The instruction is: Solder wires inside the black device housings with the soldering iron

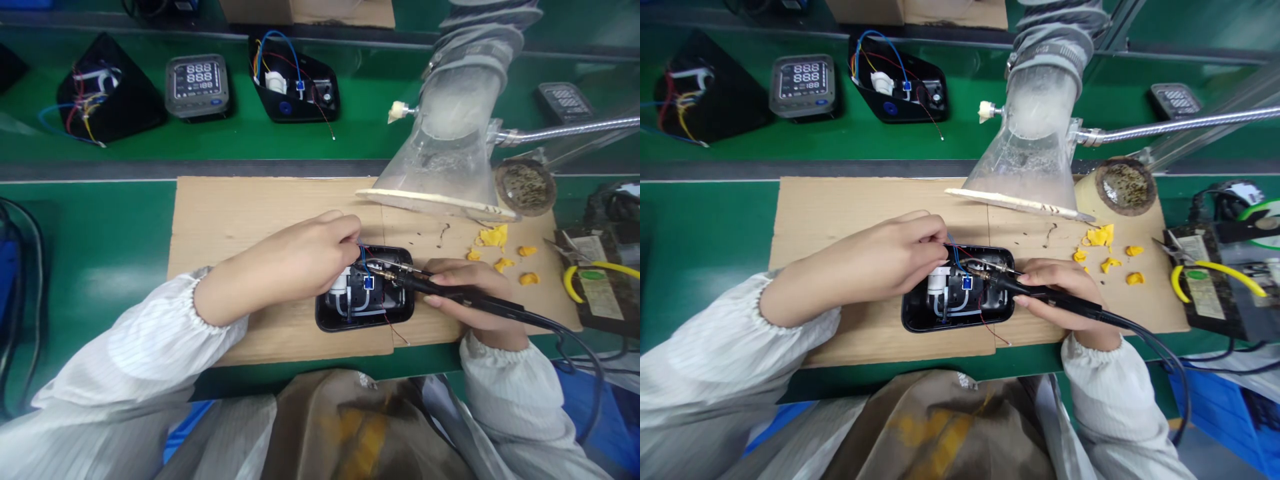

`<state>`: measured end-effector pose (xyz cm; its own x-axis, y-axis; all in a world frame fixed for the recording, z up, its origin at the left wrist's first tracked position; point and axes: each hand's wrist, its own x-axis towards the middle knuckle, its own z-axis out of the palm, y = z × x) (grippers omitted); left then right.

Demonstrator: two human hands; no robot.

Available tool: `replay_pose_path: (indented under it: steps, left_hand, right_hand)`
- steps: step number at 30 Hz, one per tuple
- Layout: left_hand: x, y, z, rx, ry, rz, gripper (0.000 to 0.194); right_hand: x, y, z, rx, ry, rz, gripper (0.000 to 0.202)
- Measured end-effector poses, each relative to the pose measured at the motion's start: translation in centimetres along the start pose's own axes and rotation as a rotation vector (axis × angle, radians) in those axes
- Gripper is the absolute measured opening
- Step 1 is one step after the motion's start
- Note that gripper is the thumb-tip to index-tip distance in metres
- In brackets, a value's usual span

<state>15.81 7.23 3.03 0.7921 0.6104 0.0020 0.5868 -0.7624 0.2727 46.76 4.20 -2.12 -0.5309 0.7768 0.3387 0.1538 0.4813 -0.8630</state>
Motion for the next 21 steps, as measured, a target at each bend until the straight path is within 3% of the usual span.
replay_pose_path:
  steps: [21]
  left_hand:
    - [-0.3, -0.2, 0.6, -0.046, 0.049, 0.041, 0.026]
  right_hand:
    - [-0.5, -0.8, -1.8, -0.060, 0.028, -0.057, 0.040]
